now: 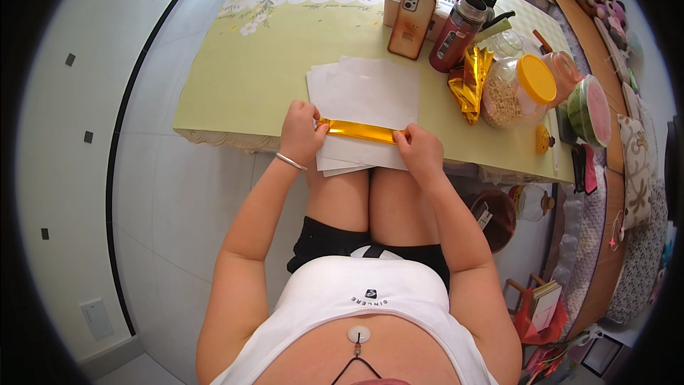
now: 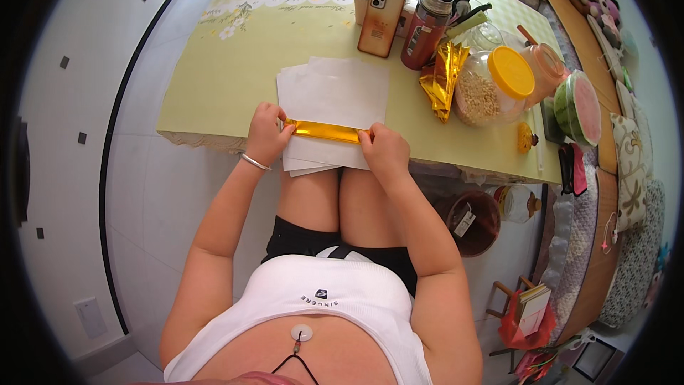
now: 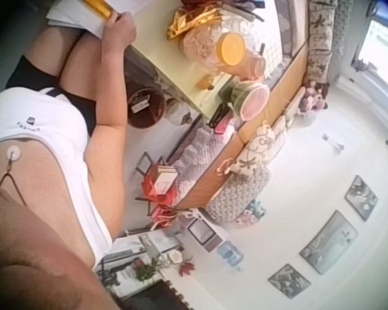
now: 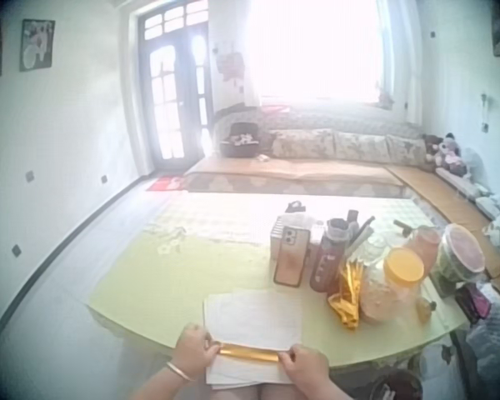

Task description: The person sits on the floor and folds multiple sheets of yellow paper into small, triangular packets. They repeatedly pick up a sheet, fold it in half, fold the corners to form a triangle, and then fold the bottom up to seal the packet. The finished packets are placed on the table.

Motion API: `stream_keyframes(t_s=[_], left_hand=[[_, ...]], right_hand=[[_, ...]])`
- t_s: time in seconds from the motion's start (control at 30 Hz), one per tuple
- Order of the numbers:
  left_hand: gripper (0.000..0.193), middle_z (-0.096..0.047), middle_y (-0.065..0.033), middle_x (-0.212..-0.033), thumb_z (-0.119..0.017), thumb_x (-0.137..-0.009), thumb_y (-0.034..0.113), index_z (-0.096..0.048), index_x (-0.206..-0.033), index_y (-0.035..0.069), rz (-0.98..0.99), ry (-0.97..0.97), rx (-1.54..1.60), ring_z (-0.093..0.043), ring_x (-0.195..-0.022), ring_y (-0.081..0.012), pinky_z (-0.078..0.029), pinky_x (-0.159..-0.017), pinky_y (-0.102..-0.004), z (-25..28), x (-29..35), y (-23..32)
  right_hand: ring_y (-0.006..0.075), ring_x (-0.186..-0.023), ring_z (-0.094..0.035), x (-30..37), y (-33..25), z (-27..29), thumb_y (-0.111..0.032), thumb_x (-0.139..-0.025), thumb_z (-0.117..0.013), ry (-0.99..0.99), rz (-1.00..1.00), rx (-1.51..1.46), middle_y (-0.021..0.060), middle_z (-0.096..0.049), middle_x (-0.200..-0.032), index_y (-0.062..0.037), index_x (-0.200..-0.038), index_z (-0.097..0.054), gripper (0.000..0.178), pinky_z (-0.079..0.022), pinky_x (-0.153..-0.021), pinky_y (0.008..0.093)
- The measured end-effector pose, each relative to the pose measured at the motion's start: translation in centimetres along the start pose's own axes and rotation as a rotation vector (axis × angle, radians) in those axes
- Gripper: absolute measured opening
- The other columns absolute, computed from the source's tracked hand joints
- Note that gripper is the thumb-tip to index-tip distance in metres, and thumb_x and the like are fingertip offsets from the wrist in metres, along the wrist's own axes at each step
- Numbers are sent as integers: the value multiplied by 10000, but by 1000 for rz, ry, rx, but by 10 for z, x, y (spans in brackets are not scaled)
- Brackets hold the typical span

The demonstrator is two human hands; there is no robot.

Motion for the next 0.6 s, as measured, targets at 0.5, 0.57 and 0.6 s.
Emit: stream_keyframes(t_s=[0.5, 0.57, 0.6], left_hand=[[431, -504, 51, -1520, -527, -964, 194, -582, -1381, 290, -926, -224, -593, -415, -1447, -222, -217, -1220, -534, -30, 20, 63], [454, -492, 39, -1532, -525, -962, 192, -559, -1409, 259, -891, -259, -594, -409, -1451, -228, -212, -1220, -541, -32, 22, 55], [471, -482, 33, -1542, -525, -959, 187, -544, -1427, 239, -865, -271, -575, -399, -1459, -232, -208, -1221, -541, -33, 24, 47]], right_hand=[[332, -1435, -410, 31, -58, -49, -344, -882, -667, 119, 787, 545, 205, -470, -1501, 3, -1384, -546, 621, -305, -1183, 484], [324, -1489, -339, 44, -62, -59, -351, -920, -631, -28, 646, 217, 209, -433, -1544, 35, -1427, -493, 651, -209, -1238, 458], [331, -1474, -363, 46, -62, -52, -345, -945, -606, -1, 673, 222, 193, -434, -1550, 24, -1448, -475, 637, -249, -1223, 458]])
Point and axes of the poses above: each hand's wrist, its own x-axis away from the middle knuckle, its own z-axis out of the back of the hand, y = z × x, the point moved 8 cm from there along -x, towards the middle knuckle
